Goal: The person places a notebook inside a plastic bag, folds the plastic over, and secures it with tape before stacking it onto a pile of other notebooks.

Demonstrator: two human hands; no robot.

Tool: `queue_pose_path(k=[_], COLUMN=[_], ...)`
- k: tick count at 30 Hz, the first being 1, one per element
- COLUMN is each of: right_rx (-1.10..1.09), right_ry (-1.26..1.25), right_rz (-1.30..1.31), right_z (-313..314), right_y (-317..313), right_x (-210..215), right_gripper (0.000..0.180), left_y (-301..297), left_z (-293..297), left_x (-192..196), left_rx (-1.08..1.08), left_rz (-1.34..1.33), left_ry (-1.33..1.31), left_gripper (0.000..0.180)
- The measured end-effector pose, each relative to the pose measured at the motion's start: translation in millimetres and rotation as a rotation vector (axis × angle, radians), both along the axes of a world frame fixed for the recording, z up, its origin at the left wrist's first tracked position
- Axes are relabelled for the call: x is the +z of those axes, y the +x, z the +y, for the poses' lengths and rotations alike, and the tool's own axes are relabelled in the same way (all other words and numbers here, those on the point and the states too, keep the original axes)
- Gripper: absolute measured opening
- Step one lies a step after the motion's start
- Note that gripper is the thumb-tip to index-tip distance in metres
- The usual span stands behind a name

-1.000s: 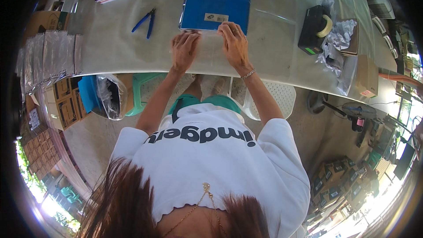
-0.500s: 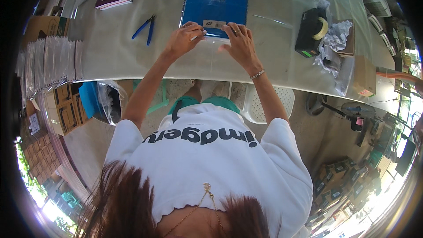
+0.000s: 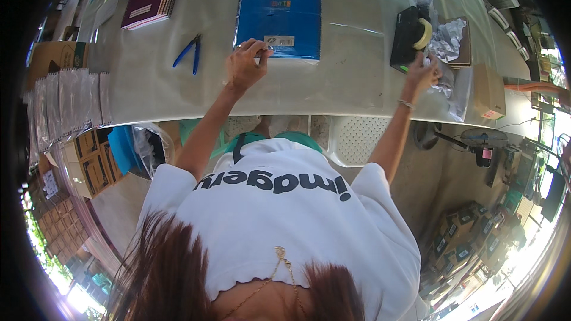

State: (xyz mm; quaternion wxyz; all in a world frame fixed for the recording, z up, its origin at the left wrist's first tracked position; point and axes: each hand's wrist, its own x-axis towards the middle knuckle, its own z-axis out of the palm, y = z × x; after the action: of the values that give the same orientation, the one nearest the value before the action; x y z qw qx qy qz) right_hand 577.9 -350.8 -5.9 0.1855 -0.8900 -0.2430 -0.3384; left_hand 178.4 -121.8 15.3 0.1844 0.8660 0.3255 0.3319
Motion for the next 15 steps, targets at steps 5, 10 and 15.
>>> queue_pose_path(k=[5, 10, 15], right_rx=[0.229, 0.172, 0.366], right_ry=[0.478, 0.612, 1.132], right_rz=[1.249, 1.246, 1.297], right_z=[-11.2, -28.5, -23.6], right_y=[17.1, 29.9, -35.9], right_x=[11.3, 5.4, -2.2], right_gripper=[0.038, 0.028, 0.021], left_y=[0.0, 18.7, 10.0], left_z=[1.9, 0.8, -0.5], left_x=[-5.4, -11.0, -10.7], left_rx=[0.077, 0.084, 0.136], left_rz=[0.049, 0.016, 0.125], left_ry=[-0.030, 0.105, 0.158], left_gripper=[0.011, 0.010, 0.009])
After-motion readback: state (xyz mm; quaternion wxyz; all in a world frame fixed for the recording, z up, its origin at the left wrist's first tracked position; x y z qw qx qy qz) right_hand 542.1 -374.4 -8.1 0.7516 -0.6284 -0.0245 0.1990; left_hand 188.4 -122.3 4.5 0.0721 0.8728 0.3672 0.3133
